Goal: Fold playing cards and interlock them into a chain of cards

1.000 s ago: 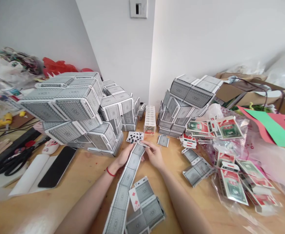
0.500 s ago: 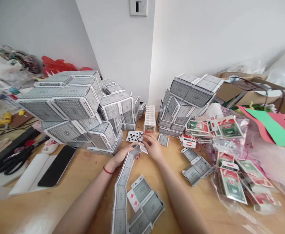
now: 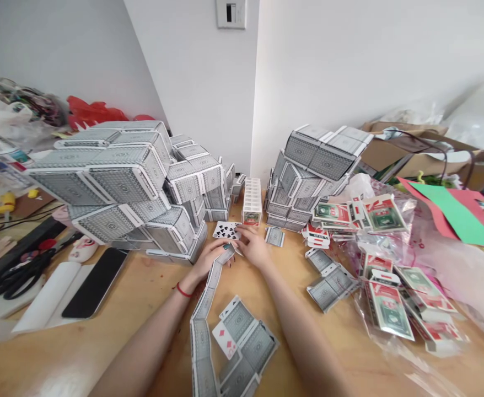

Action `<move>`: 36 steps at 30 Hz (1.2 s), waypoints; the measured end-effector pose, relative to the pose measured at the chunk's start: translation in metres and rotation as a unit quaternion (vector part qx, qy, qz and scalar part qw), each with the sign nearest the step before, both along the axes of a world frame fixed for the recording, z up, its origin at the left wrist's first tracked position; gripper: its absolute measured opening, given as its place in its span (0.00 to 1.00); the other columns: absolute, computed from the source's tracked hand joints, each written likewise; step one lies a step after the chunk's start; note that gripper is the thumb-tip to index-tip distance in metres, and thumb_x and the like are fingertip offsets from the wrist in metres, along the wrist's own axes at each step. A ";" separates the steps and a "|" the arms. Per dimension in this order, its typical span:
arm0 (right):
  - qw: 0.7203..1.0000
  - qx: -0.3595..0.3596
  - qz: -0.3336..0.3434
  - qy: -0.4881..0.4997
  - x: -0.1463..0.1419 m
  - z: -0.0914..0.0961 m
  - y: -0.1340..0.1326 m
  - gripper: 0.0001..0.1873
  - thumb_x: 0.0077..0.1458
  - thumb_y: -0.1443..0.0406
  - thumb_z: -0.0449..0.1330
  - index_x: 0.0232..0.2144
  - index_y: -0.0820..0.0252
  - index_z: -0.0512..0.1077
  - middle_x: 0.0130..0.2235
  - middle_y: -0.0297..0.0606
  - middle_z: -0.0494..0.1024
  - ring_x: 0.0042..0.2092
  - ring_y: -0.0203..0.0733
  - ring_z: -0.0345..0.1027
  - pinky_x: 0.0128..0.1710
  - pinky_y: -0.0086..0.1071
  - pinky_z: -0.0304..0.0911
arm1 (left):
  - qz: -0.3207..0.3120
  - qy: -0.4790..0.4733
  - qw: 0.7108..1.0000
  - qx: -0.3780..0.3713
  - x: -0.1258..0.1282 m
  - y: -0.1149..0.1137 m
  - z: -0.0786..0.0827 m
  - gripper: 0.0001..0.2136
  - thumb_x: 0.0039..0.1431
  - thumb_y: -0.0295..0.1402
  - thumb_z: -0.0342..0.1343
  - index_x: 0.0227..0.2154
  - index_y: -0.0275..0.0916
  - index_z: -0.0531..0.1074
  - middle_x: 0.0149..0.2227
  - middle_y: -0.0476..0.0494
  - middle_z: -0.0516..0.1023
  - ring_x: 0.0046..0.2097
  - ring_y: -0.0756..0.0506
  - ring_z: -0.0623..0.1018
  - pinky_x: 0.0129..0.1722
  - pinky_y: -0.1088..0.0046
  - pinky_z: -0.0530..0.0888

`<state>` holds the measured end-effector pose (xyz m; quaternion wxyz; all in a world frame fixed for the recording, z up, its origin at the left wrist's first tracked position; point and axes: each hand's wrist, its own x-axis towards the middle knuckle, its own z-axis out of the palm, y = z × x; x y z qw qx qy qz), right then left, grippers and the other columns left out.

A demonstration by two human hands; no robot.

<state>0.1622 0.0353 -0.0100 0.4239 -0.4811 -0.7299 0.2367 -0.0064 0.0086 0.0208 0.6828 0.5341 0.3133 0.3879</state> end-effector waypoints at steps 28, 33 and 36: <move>0.939 0.001 -0.278 -0.203 0.061 -0.010 -0.029 0.27 0.46 0.53 0.55 0.47 0.61 0.63 0.47 0.48 0.64 0.48 0.52 0.57 0.46 0.44 0.54 | 0.008 0.050 0.999 -0.008 -0.002 0.003 0.003 0.19 0.50 0.42 0.47 0.28 0.31 0.75 0.31 0.36 0.77 0.30 0.44 0.74 0.22 0.74 0.70; 0.943 -0.036 -0.271 -0.190 0.058 0.000 -0.033 0.31 0.42 0.51 0.57 0.46 0.61 0.63 0.44 0.46 0.64 0.45 0.50 0.59 0.44 0.41 0.56 | -0.011 0.013 0.999 -0.029 -0.003 0.005 0.000 0.31 0.53 0.51 0.35 0.23 0.29 0.75 0.27 0.34 0.77 0.26 0.46 0.74 0.28 0.72 0.71; 0.947 -0.033 -0.257 -0.189 0.054 0.005 -0.037 0.31 0.36 0.50 0.60 0.42 0.60 0.65 0.40 0.44 0.64 0.46 0.52 0.56 0.44 0.43 0.54 | 0.003 0.000 0.998 -0.055 -0.001 0.006 -0.003 0.35 0.51 0.55 0.33 0.21 0.29 0.75 0.25 0.33 0.77 0.25 0.45 0.75 0.27 0.71 0.71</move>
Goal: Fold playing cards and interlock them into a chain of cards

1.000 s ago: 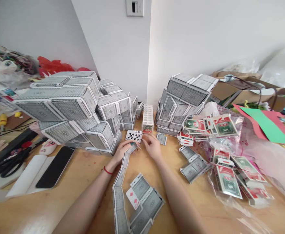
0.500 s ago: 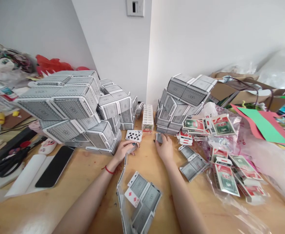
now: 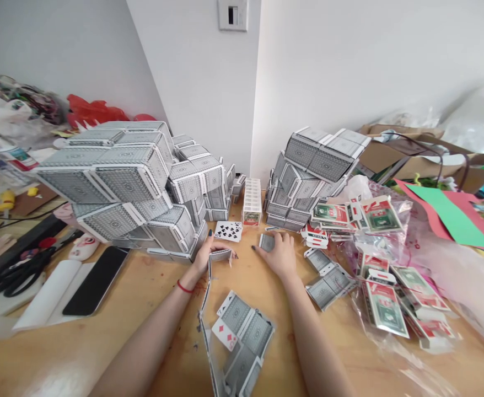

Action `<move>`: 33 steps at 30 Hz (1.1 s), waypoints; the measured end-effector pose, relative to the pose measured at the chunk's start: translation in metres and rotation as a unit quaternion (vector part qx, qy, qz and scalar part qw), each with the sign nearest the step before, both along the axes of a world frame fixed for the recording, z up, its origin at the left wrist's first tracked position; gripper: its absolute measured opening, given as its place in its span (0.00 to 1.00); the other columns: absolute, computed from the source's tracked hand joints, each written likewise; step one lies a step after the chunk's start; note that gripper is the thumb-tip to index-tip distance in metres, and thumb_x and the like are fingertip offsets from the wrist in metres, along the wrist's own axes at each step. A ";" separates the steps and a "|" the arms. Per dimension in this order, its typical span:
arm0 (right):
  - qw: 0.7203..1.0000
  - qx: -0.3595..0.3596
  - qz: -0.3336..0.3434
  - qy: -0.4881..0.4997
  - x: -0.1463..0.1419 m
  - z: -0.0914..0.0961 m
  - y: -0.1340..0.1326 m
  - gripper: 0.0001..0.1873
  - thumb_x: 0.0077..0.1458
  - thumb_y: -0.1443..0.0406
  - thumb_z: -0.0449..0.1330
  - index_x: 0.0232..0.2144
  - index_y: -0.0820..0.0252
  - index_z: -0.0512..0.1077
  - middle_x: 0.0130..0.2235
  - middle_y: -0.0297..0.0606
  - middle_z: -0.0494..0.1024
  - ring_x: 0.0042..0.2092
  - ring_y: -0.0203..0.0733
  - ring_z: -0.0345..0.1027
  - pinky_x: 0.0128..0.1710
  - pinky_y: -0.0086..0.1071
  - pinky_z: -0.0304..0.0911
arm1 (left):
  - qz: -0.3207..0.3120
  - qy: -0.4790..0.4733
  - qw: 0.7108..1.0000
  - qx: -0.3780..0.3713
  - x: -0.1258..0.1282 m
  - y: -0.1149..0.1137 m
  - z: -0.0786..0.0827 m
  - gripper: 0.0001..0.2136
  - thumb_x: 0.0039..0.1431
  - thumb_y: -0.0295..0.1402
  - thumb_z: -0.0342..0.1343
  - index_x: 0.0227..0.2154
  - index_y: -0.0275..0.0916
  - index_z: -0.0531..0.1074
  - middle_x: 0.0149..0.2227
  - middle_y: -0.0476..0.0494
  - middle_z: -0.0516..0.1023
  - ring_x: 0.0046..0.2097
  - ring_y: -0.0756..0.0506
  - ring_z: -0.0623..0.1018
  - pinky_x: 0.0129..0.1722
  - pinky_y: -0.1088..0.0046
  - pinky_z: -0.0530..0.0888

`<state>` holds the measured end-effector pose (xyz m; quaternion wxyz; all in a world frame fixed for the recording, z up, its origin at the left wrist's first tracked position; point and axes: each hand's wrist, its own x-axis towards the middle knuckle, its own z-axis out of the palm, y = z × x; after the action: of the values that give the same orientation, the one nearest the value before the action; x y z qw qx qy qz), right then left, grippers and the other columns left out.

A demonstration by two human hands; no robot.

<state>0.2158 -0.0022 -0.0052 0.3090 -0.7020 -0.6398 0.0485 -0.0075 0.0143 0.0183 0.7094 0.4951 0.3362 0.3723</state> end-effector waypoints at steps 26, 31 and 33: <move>0.769 -0.132 0.171 0.601 -0.032 0.012 -0.011 0.22 0.38 0.58 0.63 0.32 0.56 0.55 0.33 0.35 0.73 0.35 0.45 0.71 0.34 0.45 0.67 | 0.078 -0.035 0.996 -0.020 0.010 0.008 -0.011 0.33 0.51 0.55 0.35 0.32 0.29 0.73 0.36 0.32 0.76 0.39 0.40 0.75 0.34 0.66 0.73; 0.786 -0.117 0.175 0.582 -0.032 0.012 -0.009 0.22 0.43 0.57 0.58 0.39 0.53 0.54 0.38 0.38 0.71 0.37 0.44 0.70 0.32 0.42 0.68 | 0.045 -0.041 0.996 0.059 0.008 0.002 0.000 0.26 0.53 0.49 0.39 0.37 0.32 0.72 0.40 0.36 0.74 0.41 0.41 0.73 0.35 0.66 0.73; 0.800 -0.111 0.175 0.564 -0.029 0.013 -0.009 0.22 0.45 0.57 0.56 0.41 0.51 0.53 0.39 0.36 0.70 0.37 0.42 0.70 0.31 0.40 0.68 | 0.044 -0.023 0.995 0.091 0.007 -0.001 0.002 0.22 0.54 0.45 0.41 0.38 0.33 0.72 0.40 0.38 0.74 0.40 0.42 0.74 0.35 0.66 0.73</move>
<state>0.1866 -0.0107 0.0080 0.5213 -0.4560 -0.4552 0.5596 -0.0002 0.0138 0.0208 0.6521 0.5338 0.3062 0.4429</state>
